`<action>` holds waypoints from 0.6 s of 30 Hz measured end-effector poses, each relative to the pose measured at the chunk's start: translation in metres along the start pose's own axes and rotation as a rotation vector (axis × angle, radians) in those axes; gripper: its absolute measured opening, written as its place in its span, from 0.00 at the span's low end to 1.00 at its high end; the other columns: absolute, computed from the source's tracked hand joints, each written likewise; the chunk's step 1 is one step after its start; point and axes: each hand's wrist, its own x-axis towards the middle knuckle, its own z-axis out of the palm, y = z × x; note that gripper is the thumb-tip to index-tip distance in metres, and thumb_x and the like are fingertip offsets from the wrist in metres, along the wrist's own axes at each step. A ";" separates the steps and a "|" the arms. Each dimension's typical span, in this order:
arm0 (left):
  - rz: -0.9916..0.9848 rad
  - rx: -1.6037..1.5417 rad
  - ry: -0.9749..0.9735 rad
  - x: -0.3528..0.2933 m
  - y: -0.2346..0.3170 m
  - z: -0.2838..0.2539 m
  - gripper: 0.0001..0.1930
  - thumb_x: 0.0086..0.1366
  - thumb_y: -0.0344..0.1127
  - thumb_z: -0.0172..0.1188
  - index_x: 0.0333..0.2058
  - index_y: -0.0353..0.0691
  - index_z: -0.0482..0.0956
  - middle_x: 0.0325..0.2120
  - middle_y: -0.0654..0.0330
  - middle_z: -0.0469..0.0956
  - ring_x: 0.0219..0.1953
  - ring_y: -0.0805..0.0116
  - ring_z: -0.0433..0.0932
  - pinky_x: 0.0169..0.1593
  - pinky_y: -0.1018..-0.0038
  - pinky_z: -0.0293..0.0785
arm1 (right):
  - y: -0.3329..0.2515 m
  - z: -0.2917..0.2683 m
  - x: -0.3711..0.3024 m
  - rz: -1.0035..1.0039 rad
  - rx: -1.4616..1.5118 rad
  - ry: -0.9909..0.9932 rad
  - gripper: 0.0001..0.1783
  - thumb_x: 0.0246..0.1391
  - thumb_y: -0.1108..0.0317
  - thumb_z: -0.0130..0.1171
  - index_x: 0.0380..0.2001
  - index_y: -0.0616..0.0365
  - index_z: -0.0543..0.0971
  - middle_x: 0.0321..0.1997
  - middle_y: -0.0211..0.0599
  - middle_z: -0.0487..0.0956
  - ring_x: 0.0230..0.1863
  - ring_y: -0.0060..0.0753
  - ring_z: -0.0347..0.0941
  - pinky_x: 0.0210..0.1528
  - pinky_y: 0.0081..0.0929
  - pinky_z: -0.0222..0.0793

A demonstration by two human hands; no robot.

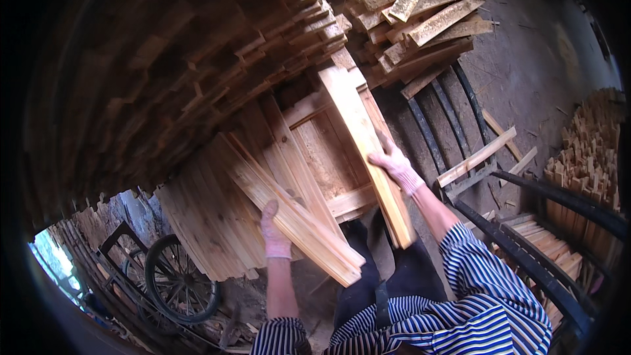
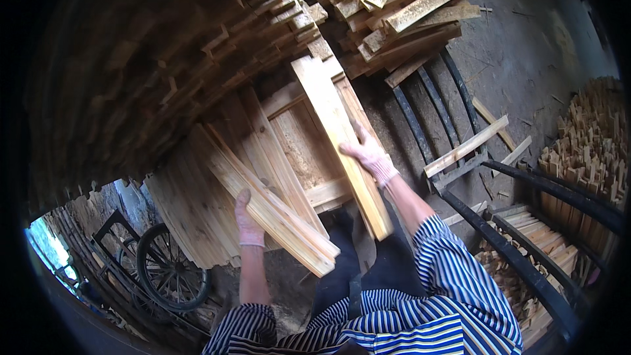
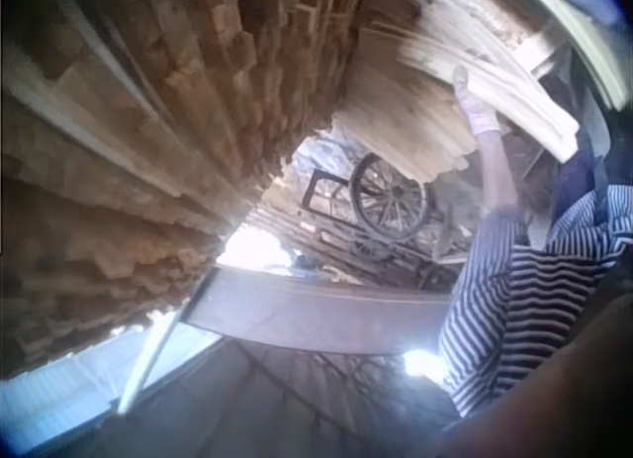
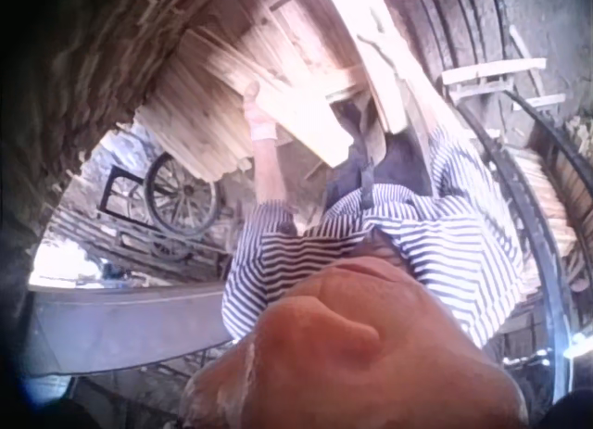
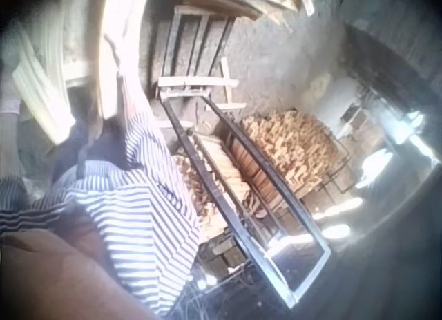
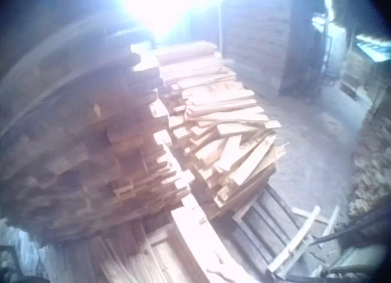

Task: The person repeatedly picks up bundles of wooden planks from a large pile and stacks them onto a metal rack. The person wears pink gloves and handles the wood by hand, moving pieces from the floor to the rack in a repetitive cycle.

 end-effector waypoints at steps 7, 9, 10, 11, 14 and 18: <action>-0.042 0.281 0.296 0.027 0.035 -0.067 0.22 0.63 0.43 0.63 0.51 0.36 0.79 0.41 0.53 0.83 0.40 0.57 0.83 0.50 0.63 0.80 | 0.007 0.061 -0.007 -0.296 -1.316 0.303 0.48 0.53 0.53 0.66 0.73 0.50 0.58 0.69 0.69 0.62 0.68 0.70 0.61 0.69 0.54 0.59; -0.062 0.357 0.299 0.038 0.038 -0.072 0.21 0.63 0.42 0.64 0.50 0.36 0.79 0.41 0.55 0.83 0.41 0.57 0.83 0.50 0.63 0.81 | 0.008 0.060 -0.006 -0.254 -1.402 0.231 0.48 0.54 0.52 0.65 0.74 0.53 0.56 0.68 0.70 0.64 0.66 0.71 0.63 0.66 0.55 0.62; -0.069 0.347 0.255 0.043 0.039 -0.076 0.21 0.62 0.42 0.64 0.50 0.36 0.79 0.41 0.55 0.83 0.40 0.57 0.83 0.50 0.62 0.81 | 0.007 0.061 -0.006 -0.276 -1.486 0.281 0.48 0.54 0.53 0.65 0.73 0.54 0.57 0.67 0.67 0.66 0.63 0.67 0.67 0.62 0.52 0.66; -0.079 0.341 0.261 0.043 0.041 -0.081 0.21 0.62 0.42 0.64 0.50 0.36 0.79 0.41 0.54 0.83 0.40 0.56 0.83 0.49 0.62 0.81 | 0.005 0.061 -0.006 -0.245 -1.486 0.275 0.47 0.54 0.53 0.65 0.73 0.54 0.57 0.66 0.65 0.67 0.62 0.64 0.69 0.59 0.50 0.68; -0.098 0.315 0.263 0.044 0.041 -0.089 0.21 0.62 0.42 0.64 0.49 0.37 0.79 0.40 0.53 0.83 0.40 0.56 0.83 0.49 0.61 0.82 | -0.011 0.071 -0.010 -0.183 -1.465 0.260 0.43 0.53 0.56 0.64 0.70 0.56 0.62 0.62 0.60 0.70 0.59 0.58 0.70 0.56 0.45 0.70; -0.056 0.239 0.221 0.045 0.036 -0.094 0.19 0.63 0.42 0.63 0.48 0.35 0.80 0.37 0.53 0.84 0.37 0.57 0.84 0.45 0.62 0.83 | -0.017 0.101 -0.025 -0.502 -1.403 0.327 0.40 0.53 0.59 0.64 0.68 0.58 0.65 0.59 0.58 0.70 0.54 0.58 0.71 0.57 0.47 0.69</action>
